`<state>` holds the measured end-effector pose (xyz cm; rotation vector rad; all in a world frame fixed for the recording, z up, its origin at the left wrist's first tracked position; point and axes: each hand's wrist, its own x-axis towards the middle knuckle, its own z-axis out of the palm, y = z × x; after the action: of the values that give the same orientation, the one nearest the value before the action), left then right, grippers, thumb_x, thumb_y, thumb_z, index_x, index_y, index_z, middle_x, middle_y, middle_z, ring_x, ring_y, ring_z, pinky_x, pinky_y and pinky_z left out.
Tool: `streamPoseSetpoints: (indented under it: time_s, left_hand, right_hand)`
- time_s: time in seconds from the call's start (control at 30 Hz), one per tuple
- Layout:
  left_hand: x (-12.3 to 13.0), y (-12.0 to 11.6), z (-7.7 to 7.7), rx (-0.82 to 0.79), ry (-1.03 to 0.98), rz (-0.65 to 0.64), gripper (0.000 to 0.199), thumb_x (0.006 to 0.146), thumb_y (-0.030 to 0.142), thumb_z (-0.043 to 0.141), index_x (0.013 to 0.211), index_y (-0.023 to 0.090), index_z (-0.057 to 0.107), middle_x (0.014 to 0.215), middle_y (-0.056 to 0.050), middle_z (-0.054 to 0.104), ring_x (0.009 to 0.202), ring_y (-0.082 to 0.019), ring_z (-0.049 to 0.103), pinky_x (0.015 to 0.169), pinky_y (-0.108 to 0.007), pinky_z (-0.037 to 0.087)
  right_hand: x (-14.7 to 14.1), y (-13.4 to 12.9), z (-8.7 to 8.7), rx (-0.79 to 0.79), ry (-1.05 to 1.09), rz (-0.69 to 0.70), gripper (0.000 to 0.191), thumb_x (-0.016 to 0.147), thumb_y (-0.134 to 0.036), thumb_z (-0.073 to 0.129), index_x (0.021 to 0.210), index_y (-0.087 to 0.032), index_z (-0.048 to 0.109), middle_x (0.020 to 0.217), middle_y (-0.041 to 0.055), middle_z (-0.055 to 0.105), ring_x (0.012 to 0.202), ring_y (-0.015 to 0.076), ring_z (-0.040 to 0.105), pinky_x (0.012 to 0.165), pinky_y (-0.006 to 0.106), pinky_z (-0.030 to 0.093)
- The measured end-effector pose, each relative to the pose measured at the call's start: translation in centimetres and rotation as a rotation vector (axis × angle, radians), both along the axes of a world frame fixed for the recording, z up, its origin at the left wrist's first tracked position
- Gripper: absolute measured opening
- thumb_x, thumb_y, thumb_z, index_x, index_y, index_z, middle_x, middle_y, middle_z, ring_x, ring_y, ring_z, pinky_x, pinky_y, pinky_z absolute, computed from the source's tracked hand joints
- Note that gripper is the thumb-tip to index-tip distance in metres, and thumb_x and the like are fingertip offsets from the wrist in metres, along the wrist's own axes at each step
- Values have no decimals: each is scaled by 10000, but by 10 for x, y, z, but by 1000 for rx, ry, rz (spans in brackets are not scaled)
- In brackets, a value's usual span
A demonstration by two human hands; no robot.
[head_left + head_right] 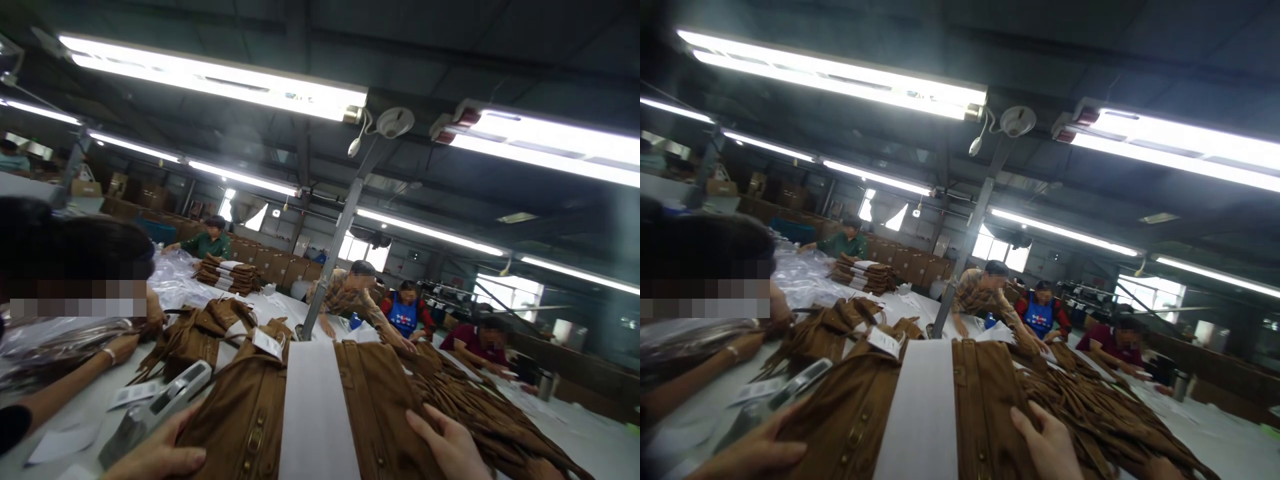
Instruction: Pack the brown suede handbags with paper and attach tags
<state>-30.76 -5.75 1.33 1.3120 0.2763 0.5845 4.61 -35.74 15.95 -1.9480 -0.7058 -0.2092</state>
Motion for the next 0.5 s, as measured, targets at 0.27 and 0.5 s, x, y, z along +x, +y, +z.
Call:
streamPoseSetpoints:
  time_s: [0.27,0.5]
  left_hand:
    - [61,152,105,350,-28,194,861,593,349,769,1366,197,422,1323,-62,572,1237,-295,499,1063,-380,419]
    - [106,295,142,501,-28,425,845,497,382,808,1264,178,518,1071,-60,709,1069,-296,617,925,-374,529]
  right_hand:
    - [38,170,61,84,-320,-47,541,662,-560,546,923,-113,706,978,159,717,971,306,633,857,389,484]
    - [111,353,16,88,-306,-38,618,796,-556,403,1083,-54,621,1154,217,644,1073,294,588,916,353,438]
